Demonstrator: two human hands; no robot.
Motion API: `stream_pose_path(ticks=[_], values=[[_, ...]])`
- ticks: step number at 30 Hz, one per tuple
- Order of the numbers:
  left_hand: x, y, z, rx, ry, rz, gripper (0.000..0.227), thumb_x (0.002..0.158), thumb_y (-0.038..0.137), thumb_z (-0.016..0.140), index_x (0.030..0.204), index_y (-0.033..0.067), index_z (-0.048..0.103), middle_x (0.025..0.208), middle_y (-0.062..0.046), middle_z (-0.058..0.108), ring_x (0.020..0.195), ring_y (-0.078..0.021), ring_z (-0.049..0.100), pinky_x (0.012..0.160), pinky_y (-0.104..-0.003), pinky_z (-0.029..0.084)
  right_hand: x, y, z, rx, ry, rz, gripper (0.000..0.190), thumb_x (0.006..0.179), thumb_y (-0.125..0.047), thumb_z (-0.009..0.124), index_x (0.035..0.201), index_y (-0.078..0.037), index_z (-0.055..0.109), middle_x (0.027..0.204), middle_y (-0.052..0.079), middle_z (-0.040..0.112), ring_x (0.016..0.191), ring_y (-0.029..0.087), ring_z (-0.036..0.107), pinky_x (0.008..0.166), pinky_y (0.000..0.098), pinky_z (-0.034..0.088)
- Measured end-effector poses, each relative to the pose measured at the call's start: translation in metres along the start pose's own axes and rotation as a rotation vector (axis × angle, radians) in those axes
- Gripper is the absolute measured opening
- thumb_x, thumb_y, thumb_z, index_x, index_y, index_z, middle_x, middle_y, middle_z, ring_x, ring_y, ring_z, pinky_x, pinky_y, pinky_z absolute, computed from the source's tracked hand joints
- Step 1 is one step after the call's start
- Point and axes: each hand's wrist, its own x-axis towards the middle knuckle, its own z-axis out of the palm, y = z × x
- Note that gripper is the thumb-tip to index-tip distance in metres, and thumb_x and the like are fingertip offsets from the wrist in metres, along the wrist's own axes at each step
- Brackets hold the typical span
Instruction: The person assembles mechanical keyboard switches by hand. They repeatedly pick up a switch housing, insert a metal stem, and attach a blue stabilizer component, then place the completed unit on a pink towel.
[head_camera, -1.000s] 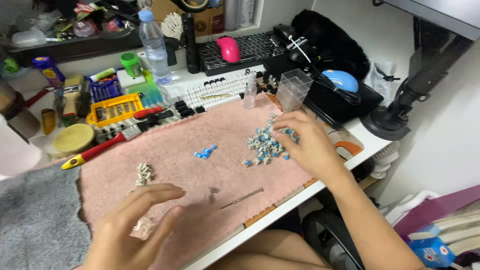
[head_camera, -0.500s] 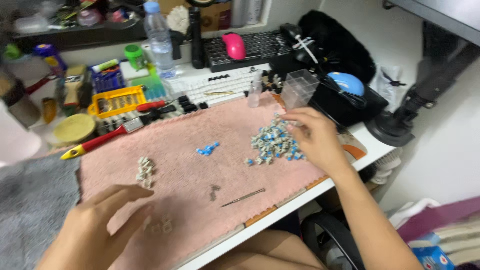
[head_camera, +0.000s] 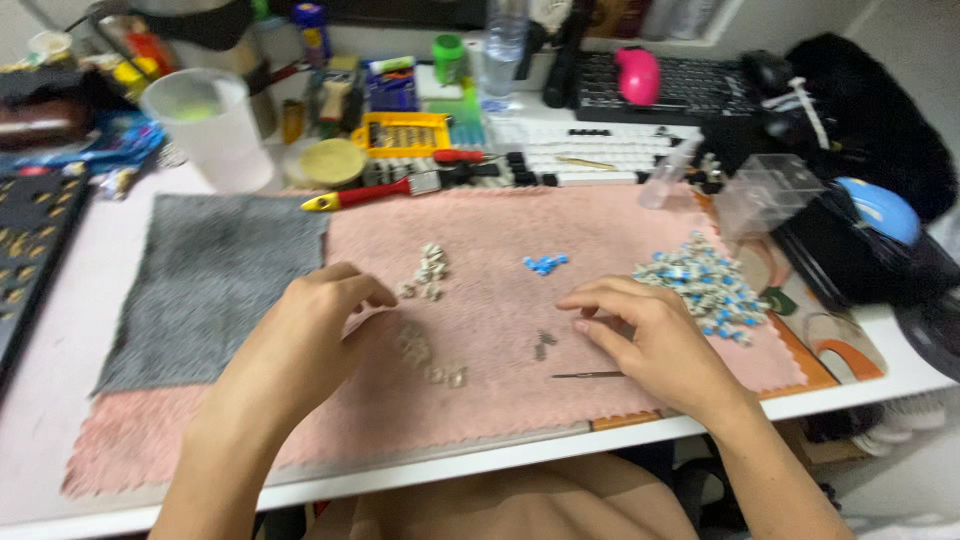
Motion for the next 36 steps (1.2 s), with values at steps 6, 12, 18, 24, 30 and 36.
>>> stream_pose_path(ticks=[6, 12, 18, 24, 30, 36], values=[[-0.005, 0.013, -0.017, -0.023, -0.076, -0.154, 0.020, 0.107, 0.020, 0.075, 0.123, 0.0123, 0.084, 0.121, -0.008, 0.081, 0.108, -0.0312, 0.080, 0.091, -0.045, 0.060, 0.013, -0.016, 0.011, 0.042, -0.137, -0.151, 0.025, 0.106, -0.011, 0.073, 0.126, -0.009, 0.087, 0.126, 0.002, 0.090, 0.125, 0.023, 0.080, 0.108, 0.0377, 0.059], [-0.003, 0.004, -0.008, -0.035, 0.011, 0.020, 0.017, 0.106, 0.022, 0.078, 0.116, 0.0086, 0.083, 0.117, -0.012, 0.082, 0.107, -0.0351, 0.079, 0.088, -0.050, 0.060, 0.011, -0.004, 0.018, 0.007, -0.151, -0.158, 0.020, 0.105, -0.011, 0.074, 0.121, -0.010, 0.087, 0.121, 0.003, 0.090, 0.117, 0.021, 0.084, 0.106, 0.0347, 0.060], [0.002, 0.015, -0.003, -0.048, -0.001, 0.026, 0.020, 0.102, 0.013, 0.078, 0.121, 0.0100, 0.085, 0.119, -0.010, 0.083, 0.105, -0.0331, 0.082, 0.084, -0.050, 0.062, 0.009, 0.005, 0.015, -0.022, -0.115, 0.009, 0.023, 0.096, -0.017, 0.087, 0.118, -0.018, 0.092, 0.115, 0.001, 0.089, 0.105, 0.018, 0.083, 0.099, 0.0316, 0.057], [0.000, 0.020, -0.003, -0.037, 0.010, 0.064, 0.016, 0.101, 0.011, 0.079, 0.117, 0.0103, 0.084, 0.116, -0.012, 0.081, 0.093, -0.0394, 0.081, 0.076, -0.054, 0.060, 0.009, 0.004, 0.013, -0.050, -0.124, 0.054, 0.021, 0.097, -0.021, 0.086, 0.117, -0.018, 0.093, 0.113, 0.000, 0.092, 0.104, 0.017, 0.085, 0.100, 0.0314, 0.057], [0.004, 0.017, 0.007, -0.044, 0.003, 0.089, 0.018, 0.101, 0.016, 0.083, 0.118, 0.0099, 0.084, 0.115, -0.012, 0.082, 0.096, -0.0378, 0.080, 0.077, -0.052, 0.061, 0.009, 0.015, 0.013, -0.066, -0.272, 0.044, 0.036, 0.107, -0.021, 0.073, 0.140, -0.021, 0.088, 0.106, 0.001, 0.077, 0.096, 0.017, 0.077, 0.092, 0.0304, 0.054], [0.004, 0.020, 0.014, -0.061, 0.044, 0.168, 0.016, 0.099, 0.014, 0.082, 0.114, 0.0083, 0.084, 0.112, -0.012, 0.083, 0.103, -0.0378, 0.080, 0.083, -0.052, 0.060, 0.016, 0.013, 0.010, -0.104, -0.235, 0.027, 0.015, 0.100, -0.024, 0.083, 0.111, -0.016, 0.090, 0.110, -0.002, 0.090, 0.103, 0.017, 0.084, 0.098, 0.0319, 0.057]])
